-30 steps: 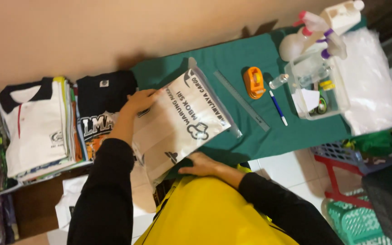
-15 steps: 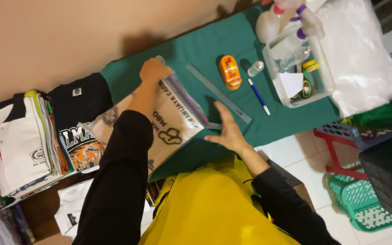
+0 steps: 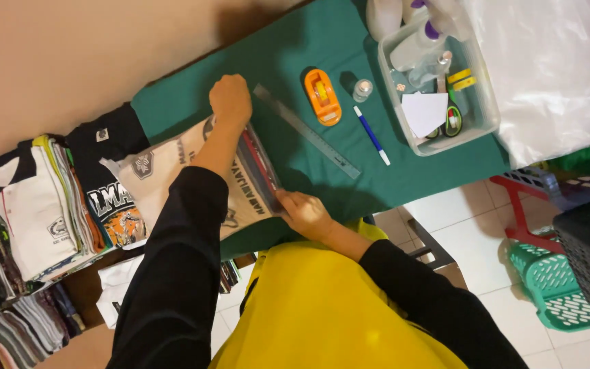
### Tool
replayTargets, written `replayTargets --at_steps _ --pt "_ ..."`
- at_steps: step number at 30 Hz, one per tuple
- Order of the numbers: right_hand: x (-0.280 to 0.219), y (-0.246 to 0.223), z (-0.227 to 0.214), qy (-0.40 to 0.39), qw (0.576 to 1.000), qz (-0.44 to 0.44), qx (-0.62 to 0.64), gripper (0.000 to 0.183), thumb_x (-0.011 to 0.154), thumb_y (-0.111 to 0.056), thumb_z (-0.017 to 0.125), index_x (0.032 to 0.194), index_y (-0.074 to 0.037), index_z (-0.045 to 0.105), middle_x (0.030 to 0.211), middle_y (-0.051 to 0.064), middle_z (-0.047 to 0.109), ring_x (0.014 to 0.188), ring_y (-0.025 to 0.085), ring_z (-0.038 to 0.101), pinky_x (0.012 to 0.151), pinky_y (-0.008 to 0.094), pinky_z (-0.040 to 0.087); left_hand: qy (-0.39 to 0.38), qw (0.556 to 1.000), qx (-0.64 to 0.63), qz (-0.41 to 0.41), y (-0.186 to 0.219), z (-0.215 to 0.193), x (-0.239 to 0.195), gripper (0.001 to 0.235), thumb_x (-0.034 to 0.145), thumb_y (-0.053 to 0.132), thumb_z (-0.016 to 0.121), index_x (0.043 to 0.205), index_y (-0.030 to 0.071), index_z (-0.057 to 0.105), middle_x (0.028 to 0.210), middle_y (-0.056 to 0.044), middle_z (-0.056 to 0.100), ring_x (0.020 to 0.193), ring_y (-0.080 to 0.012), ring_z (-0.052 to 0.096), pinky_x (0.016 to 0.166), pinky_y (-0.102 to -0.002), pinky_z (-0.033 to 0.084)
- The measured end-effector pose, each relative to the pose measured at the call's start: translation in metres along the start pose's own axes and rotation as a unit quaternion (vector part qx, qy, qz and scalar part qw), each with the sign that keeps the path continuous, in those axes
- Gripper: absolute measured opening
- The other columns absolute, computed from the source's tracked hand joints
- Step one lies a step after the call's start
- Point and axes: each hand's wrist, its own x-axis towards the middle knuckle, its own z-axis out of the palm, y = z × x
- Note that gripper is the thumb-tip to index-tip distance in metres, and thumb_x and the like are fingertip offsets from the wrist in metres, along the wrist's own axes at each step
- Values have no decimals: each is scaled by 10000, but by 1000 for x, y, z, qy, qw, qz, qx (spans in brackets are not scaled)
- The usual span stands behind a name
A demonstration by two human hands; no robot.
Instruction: Folding and sealing a shirt into a plastic shipping bag, then writing on a label.
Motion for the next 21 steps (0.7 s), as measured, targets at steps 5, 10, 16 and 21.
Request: replayTargets --at_steps 5,10,16,21 --pt "-14 6 -27 27 998 -58 -6 170 846 -72 753 1011 -50 715 904 126 714 795 316 699 681 422 577 108 990 -87 28 6 -38 -4 87 842 130 737 789 61 726 797 -210 697 757 -412 693 654 -504 557" --pt "-31 18 -61 -7 995 -98 16 128 842 -67 748 960 -43 703 864 109 702 798 309 704 679 413 579 147 969 -196 9 6 -127 -17 50 910 120 743 860 123 748 852 -182 727 813 -391 689 733 -501 558" --pt "-4 11 -74 -8 997 -3 82 310 903 -175 781 1174 -64 680 1180 137 716 1074 327 720 915 388 605 82 962 -229 127 21 -149 -101 377 931 248 773 1231 38 682 1289 -219 645 1217 -419 562 1013 -564 422" --pt "10 14 -30 -127 975 -32 180 881 935 -317 781 1596 -1 291 1654 265 297 1562 418 303 1269 431 292 18 992 -118 31 39 -153 -186 773 987 398 679 1620 86 365 1705 -201 188 1575 -397 144 1233 -650 91"
